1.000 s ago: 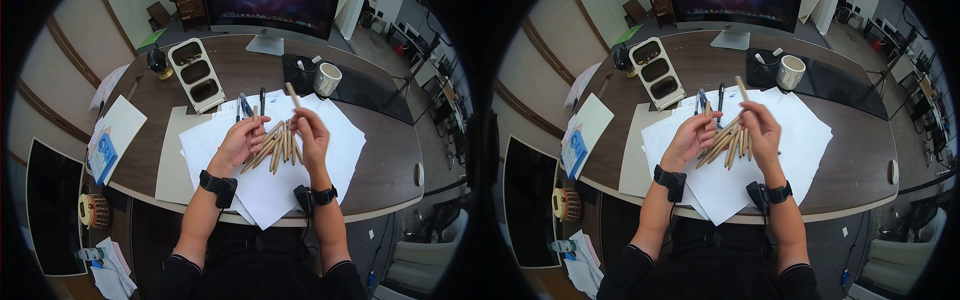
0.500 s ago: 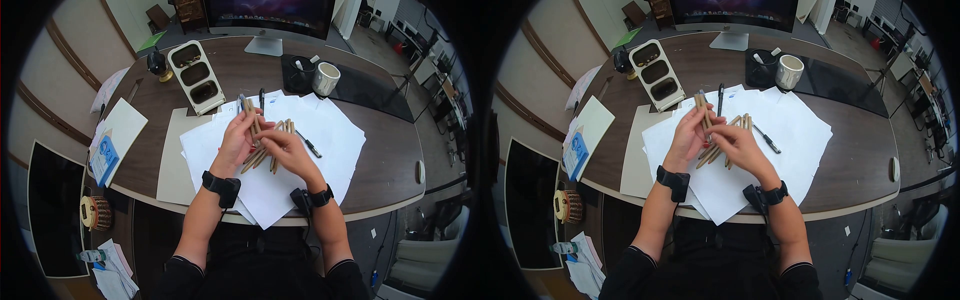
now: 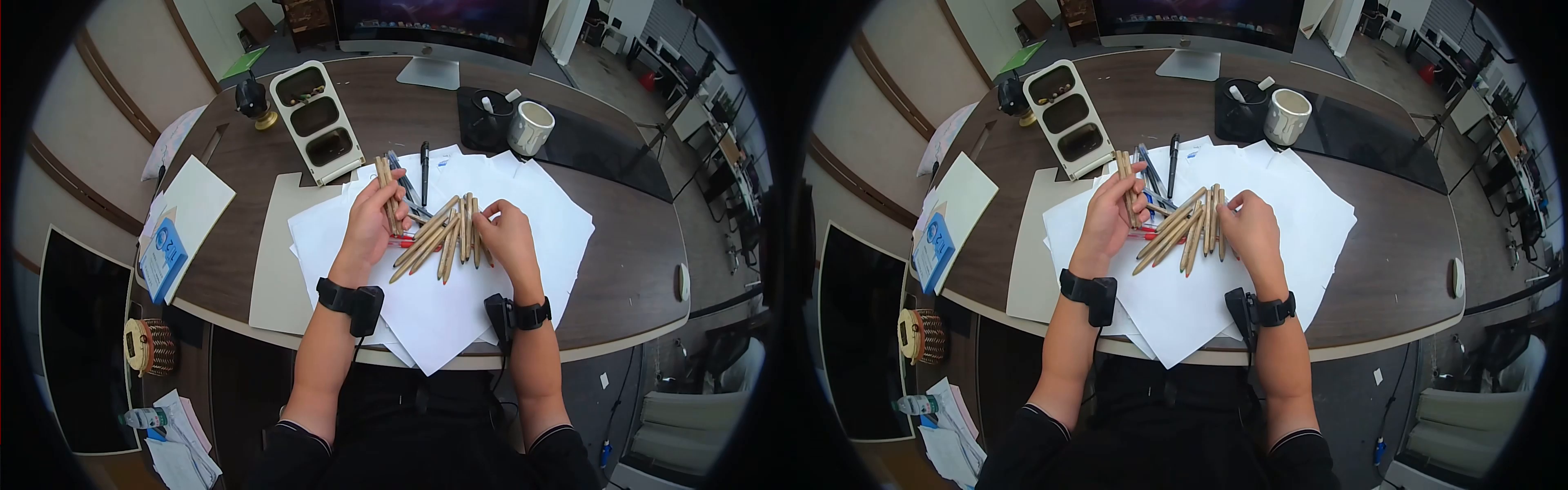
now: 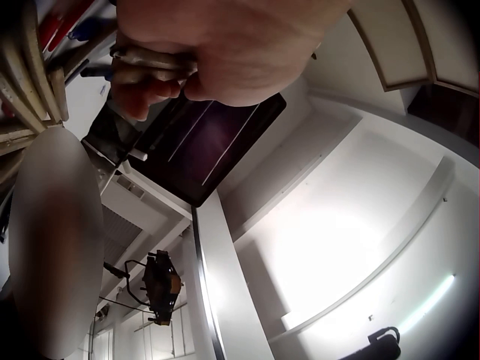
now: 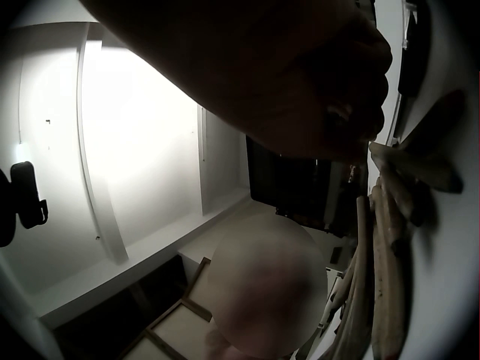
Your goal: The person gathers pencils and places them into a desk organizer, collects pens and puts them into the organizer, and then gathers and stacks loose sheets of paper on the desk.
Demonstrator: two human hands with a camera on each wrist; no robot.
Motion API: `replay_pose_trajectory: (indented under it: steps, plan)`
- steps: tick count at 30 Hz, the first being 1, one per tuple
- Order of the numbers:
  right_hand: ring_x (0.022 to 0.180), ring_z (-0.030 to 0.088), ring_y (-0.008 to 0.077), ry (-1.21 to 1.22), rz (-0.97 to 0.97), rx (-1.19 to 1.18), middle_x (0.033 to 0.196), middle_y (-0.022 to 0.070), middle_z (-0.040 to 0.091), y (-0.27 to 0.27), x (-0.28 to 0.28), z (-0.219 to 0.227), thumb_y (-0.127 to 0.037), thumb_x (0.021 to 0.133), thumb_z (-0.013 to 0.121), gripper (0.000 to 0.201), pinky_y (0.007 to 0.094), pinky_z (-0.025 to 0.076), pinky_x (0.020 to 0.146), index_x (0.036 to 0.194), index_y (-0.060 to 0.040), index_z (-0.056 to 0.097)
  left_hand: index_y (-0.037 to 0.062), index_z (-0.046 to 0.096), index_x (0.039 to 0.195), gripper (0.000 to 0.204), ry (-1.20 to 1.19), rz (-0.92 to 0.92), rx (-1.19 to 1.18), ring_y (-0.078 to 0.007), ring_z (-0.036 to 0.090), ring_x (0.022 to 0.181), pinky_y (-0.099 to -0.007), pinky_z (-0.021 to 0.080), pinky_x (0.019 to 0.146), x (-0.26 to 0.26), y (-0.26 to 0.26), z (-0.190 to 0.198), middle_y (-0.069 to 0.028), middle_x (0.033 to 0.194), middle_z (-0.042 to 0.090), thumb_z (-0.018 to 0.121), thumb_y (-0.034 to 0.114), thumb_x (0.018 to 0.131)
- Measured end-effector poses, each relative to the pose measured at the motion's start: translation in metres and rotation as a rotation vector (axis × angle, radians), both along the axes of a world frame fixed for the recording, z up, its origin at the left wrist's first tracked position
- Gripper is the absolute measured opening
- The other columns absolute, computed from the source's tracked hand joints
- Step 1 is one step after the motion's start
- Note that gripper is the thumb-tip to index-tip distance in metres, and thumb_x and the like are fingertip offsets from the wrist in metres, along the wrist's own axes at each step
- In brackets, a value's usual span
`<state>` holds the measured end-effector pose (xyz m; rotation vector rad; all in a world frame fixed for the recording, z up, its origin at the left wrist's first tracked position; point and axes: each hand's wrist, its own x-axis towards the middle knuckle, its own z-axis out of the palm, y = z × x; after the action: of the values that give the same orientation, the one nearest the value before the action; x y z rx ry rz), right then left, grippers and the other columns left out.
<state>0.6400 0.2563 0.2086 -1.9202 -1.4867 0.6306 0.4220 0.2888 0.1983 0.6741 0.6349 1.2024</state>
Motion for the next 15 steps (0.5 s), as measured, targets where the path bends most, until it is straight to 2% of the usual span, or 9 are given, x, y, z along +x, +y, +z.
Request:
replay_pose_trajectory:
  steps: [3,6,9,12,13,14,15]
  plan:
    - [0.048,0.062,0.0232,-0.059,0.053,-0.114,0.063,0.0135,0.064,0.002,0.001,-0.002,-0.022,0.084,0.062,0.025,0.0337,0.051,0.051,0.082,0.0027,0.065,-0.0002,0.047,0.119,0.025,0.016,-0.044,-0.011,-0.01,0.047,0.063,-0.0285,0.046,0.056,0.003,-0.002,0.001,-0.0017,0.081,0.048,0.044,0.017,0.1]
    - [0.049,0.062,0.0223,-0.026,0.073,-0.124,0.064,0.0147,0.064,0.004,0.002,-0.003,-0.019,0.083,0.06,0.023,0.0316,0.051,0.052,0.08,0.0032,0.065,-0.0004,0.046,0.117,0.023,0.022,-0.107,-0.012,-0.0109,0.05,0.065,-0.0287,0.048,0.057,0.005,-0.003,0.0,-0.0023,0.081,0.05,0.043,0.016,0.1]
    - [0.049,0.059,0.0157,0.048,0.115,0.034,0.063,0.0107,0.063,0.008,0.005,-0.008,-0.018,0.083,0.059,0.021,0.026,0.047,0.049,0.082,0.0025,0.064,0.0001,0.044,0.115,0.022,0.061,-0.167,0.001,-0.0149,0.06,0.072,-0.031,0.054,0.064,0.009,-0.005,-0.002,-0.0052,0.085,0.055,0.042,0.017,0.101]
    - [0.051,0.054,0.0077,0.689,0.194,-0.074,0.062,0.0046,0.06,0.007,0.009,0.006,-0.018,0.086,0.06,0.019,0.0207,0.04,0.047,0.086,0.0015,0.063,0.0002,0.043,0.114,0.022,0.099,-0.251,-0.021,-0.0216,0.067,0.086,-0.0345,0.059,0.074,0.016,-0.009,0.004,-0.0105,0.092,0.06,0.041,0.018,0.101]
    - [0.052,0.053,0.0061,0.734,0.229,-0.061,0.062,0.0029,0.06,0.005,0.006,0.011,-0.017,0.087,0.06,0.018,0.0202,0.039,0.047,0.087,0.001,0.062,0.0001,0.042,0.114,0.022,0.108,-0.285,-0.036,-0.024,0.068,0.09,-0.0357,0.059,0.078,0.017,-0.011,0.006,-0.0125,0.095,0.061,0.041,0.018,0.102]
    - [0.052,0.052,0.0045,0.778,0.263,-0.048,0.062,0.0011,0.059,0.001,0.001,0.016,-0.017,0.088,0.06,0.017,0.0197,0.037,0.046,0.088,0.0005,0.062,0.0,0.042,0.116,0.023,0.113,-0.351,-0.028,-0.0268,0.067,0.097,-0.0373,0.059,0.081,0.018,-0.008,-0.003,-0.016,0.105,0.061,0.042,0.018,0.101]
    - [0.053,0.05,0.003,0.823,0.297,-0.034,0.062,-0.0006,0.058,-0.002,-0.003,0.018,-0.017,0.089,0.06,0.017,0.0192,0.036,0.046,0.089,0.0,0.062,0.0001,0.042,0.118,0.024,0.118,-0.374,-0.019,-0.0264,0.067,0.097,-0.0371,0.059,0.081,0.02,-0.009,-0.003,-0.0164,0.108,0.06,0.041,0.018,0.102]
